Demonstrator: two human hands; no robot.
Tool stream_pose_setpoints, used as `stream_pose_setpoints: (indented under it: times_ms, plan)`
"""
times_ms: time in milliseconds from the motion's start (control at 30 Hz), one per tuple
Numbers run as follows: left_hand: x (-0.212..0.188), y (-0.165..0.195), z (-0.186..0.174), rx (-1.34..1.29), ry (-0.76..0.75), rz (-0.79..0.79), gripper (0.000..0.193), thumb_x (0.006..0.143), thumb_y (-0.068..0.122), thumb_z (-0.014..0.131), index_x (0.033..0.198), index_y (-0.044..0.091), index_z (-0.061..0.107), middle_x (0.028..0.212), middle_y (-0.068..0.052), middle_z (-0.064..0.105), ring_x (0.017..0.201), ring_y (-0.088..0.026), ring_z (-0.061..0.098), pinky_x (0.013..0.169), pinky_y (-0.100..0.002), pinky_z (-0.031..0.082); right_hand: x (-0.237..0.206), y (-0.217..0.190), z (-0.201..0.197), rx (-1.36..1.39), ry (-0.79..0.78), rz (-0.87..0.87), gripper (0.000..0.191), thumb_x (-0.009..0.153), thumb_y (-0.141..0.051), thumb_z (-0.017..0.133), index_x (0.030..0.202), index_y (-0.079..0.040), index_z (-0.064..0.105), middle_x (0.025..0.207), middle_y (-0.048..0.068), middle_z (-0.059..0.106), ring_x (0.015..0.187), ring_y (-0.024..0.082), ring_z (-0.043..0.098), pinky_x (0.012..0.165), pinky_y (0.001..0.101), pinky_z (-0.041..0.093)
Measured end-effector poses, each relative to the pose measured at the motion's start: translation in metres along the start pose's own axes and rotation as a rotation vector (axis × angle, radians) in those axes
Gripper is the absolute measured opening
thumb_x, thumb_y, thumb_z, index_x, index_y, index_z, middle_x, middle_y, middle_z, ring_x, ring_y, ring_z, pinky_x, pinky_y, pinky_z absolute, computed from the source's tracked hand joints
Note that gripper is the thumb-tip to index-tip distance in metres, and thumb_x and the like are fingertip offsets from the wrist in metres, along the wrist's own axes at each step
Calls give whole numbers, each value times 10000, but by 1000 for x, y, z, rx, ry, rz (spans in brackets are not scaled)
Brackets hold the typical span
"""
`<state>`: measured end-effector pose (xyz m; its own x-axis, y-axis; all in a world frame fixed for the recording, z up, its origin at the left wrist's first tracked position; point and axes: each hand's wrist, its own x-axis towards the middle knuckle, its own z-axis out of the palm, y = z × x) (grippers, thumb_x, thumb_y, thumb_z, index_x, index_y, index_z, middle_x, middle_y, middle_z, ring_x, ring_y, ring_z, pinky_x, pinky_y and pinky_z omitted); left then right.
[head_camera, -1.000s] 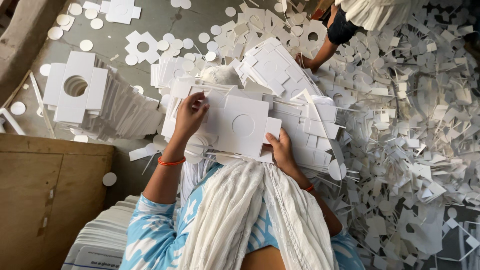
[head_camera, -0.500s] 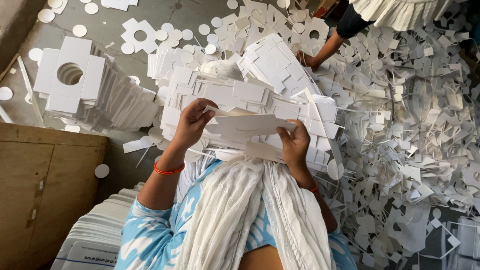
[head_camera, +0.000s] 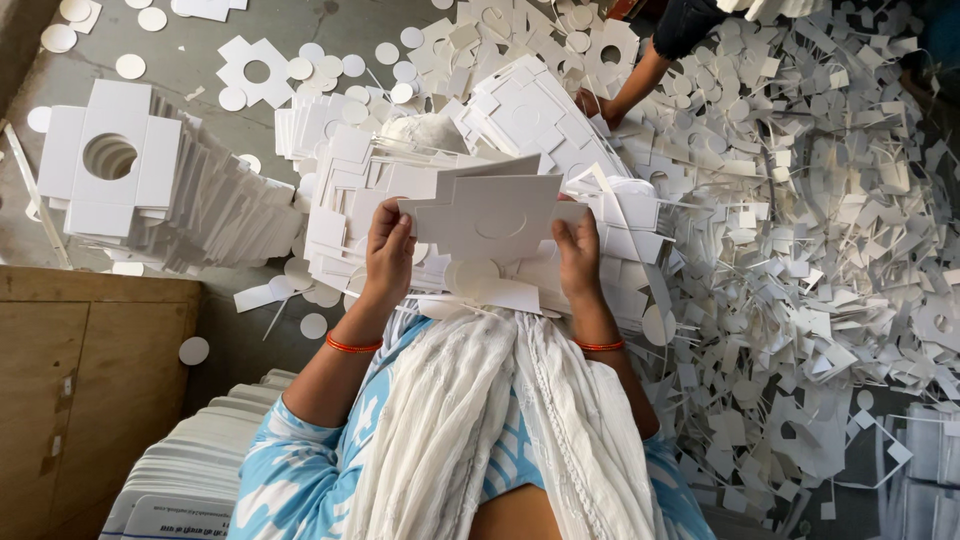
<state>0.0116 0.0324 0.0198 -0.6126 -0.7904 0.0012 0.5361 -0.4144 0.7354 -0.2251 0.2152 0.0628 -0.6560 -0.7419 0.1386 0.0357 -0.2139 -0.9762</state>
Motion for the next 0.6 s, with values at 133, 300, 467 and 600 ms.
stream_pose_setpoints:
  times_ms: [133, 300, 467, 600]
  plan:
    - [-16, 14, 21, 372, -151, 114, 321, 1142, 278, 433, 1338, 40, 524, 1155, -36, 594, 1058, -112, 542, 972, -279, 458, -7, -1, 9, -63, 105, -146, 315, 1095, -189, 662, 1315, -34, 497, 1204, 40, 598, 1110, 131, 542, 1036, 310, 445]
    - [-24, 57, 62, 512, -398, 488, 454, 1146, 412, 410, 1367, 25, 501, 1306, -106, 598, 1261, -240, 533, 1140, -360, 420, -21, -28, 13, -94, 251, -470, 511, 1029, -210, 717, 1410, -72, 406, 1201, 42, 581, 1111, 135, 544, 1024, 306, 445]
    - [-20, 71, 74, 697, -397, 495, 442, 1062, 295, 541, 1374, -7, 458, 1393, -159, 549, 1381, -294, 487, 1206, -414, 340, -24, -28, 11, -359, 140, -472, 472, 970, -159, 757, 1336, -28, 490, 1319, 125, 559, 1247, 205, 522, 1136, 358, 387]
    - [-29, 51, 71, 775, -368, 394, 330, 950, -64, 618, 1263, -2, 535, 1294, -152, 618, 1298, -293, 559, 1120, -403, 433, -27, -18, 13, -189, 50, -343, 434, 965, -147, 784, 1263, -47, 484, 1263, 104, 587, 1232, 216, 572, 1154, 395, 433]
